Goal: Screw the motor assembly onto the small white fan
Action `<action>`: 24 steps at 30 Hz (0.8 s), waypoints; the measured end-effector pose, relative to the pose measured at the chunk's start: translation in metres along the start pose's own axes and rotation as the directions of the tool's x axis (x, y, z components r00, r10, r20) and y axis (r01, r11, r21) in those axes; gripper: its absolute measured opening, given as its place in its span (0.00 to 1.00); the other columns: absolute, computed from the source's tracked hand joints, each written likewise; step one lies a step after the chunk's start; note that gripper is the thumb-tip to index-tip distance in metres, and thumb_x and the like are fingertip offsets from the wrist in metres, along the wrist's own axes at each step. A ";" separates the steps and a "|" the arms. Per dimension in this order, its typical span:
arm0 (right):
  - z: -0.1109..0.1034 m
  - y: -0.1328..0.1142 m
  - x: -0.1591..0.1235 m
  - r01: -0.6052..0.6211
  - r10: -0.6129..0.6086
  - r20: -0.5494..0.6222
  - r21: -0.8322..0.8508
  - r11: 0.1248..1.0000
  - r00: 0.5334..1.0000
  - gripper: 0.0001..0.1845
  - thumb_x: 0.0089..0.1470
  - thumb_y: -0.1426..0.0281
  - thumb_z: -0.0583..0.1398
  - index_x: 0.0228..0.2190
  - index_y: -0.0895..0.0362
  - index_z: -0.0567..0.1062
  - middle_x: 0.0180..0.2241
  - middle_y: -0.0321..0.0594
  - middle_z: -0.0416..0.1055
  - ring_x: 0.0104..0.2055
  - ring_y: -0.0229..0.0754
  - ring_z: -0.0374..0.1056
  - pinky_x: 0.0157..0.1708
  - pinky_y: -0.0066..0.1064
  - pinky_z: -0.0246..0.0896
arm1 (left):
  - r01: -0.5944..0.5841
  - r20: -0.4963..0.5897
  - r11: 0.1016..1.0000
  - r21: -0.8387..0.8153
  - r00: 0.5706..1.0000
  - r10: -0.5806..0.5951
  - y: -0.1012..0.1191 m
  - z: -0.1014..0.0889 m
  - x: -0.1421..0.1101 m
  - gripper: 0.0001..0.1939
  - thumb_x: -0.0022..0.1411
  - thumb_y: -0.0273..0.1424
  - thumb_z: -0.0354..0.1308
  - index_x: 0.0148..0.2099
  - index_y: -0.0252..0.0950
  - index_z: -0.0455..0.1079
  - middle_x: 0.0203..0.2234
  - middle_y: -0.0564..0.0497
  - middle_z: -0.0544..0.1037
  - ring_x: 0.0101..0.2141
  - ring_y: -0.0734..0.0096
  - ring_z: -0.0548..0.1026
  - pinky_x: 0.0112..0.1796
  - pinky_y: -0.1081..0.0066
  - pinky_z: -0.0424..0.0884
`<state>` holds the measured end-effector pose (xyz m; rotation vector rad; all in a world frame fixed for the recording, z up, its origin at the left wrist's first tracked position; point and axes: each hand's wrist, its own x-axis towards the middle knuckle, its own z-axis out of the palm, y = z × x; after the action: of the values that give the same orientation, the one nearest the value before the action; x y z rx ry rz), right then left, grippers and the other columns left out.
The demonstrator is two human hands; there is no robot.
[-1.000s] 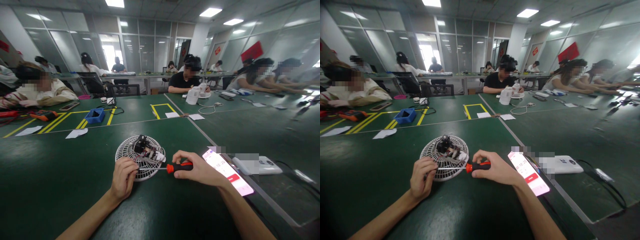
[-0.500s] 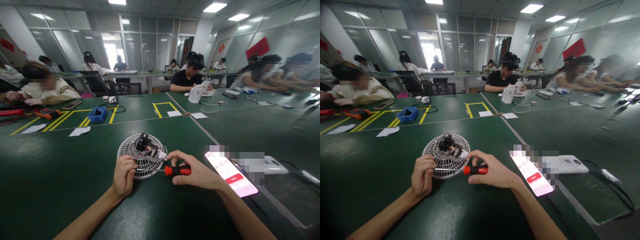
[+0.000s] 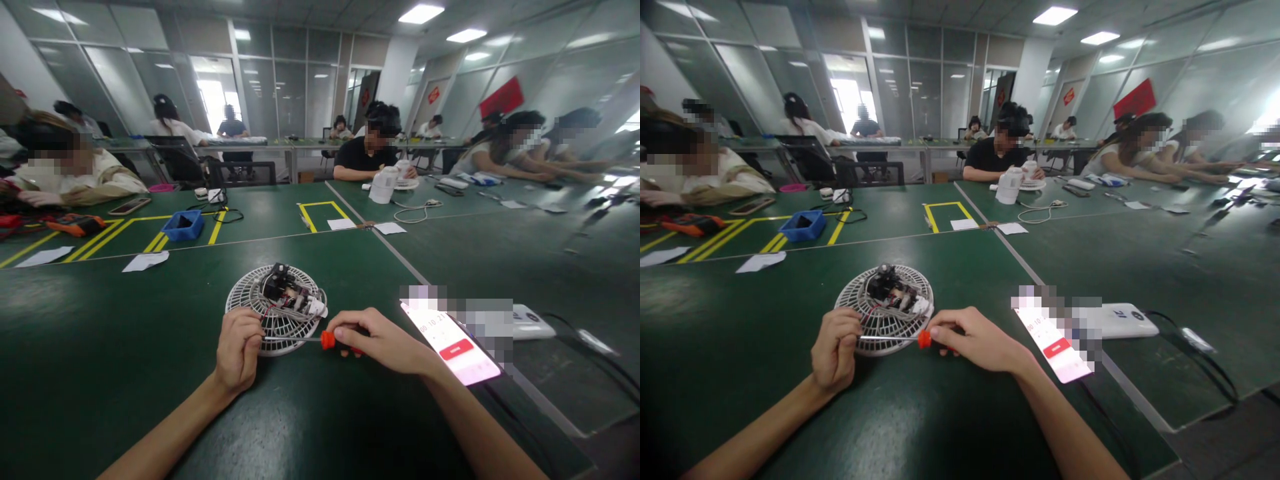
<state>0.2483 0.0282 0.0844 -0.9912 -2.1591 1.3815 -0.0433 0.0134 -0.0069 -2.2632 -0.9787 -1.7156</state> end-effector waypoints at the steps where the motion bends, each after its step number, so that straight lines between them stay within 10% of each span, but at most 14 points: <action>1: 0.000 0.000 0.000 -0.003 0.003 0.001 0.008 1.000 1.000 0.16 0.68 0.60 0.56 0.41 0.58 0.79 0.34 0.39 0.76 0.32 0.37 0.70 0.31 0.27 0.65 | -0.003 0.001 1.000 0.004 1.000 0.003 0.000 0.000 0.000 0.09 0.71 0.25 0.48 0.39 0.38 0.68 0.30 0.50 0.74 0.39 0.63 0.74 0.45 0.58 0.71; 5: -0.004 -0.001 -0.001 0.009 -0.009 -0.026 0.001 1.000 1.000 0.16 0.68 0.59 0.57 0.41 0.57 0.79 0.33 0.38 0.74 0.32 0.37 0.69 0.31 0.27 0.65 | 0.043 0.033 0.999 0.030 0.998 -0.044 -0.001 0.000 -0.003 0.13 0.74 0.34 0.46 0.52 0.38 0.70 0.37 0.46 0.77 0.45 0.59 0.74 0.49 0.56 0.70; 9: -0.012 -0.002 -0.004 0.002 -0.003 -0.083 -0.010 1.000 0.997 0.16 0.66 0.57 0.58 0.40 0.56 0.79 0.33 0.38 0.74 0.32 0.38 0.69 0.31 0.28 0.65 | 0.105 0.022 0.993 0.049 0.994 -0.106 -0.004 0.002 -0.007 0.32 0.74 0.45 0.42 0.73 0.36 0.49 0.54 0.38 0.74 0.57 0.51 0.70 0.57 0.49 0.66; 24: -0.052 0.005 -0.021 -0.087 0.070 -0.272 -0.048 0.995 0.960 0.20 0.63 0.53 0.61 0.38 0.57 0.80 0.34 0.41 0.77 0.31 0.40 0.71 0.28 0.30 0.64 | 0.301 0.088 0.930 0.210 0.942 -0.325 -0.010 0.013 0.031 0.35 0.68 0.41 0.58 0.72 0.39 0.53 0.67 0.37 0.62 0.66 0.48 0.62 0.63 0.43 0.63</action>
<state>0.2978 0.0467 0.1034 -1.2230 -1.9859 1.1455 -0.0335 0.0401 0.0140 -2.1981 -1.5364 -1.5179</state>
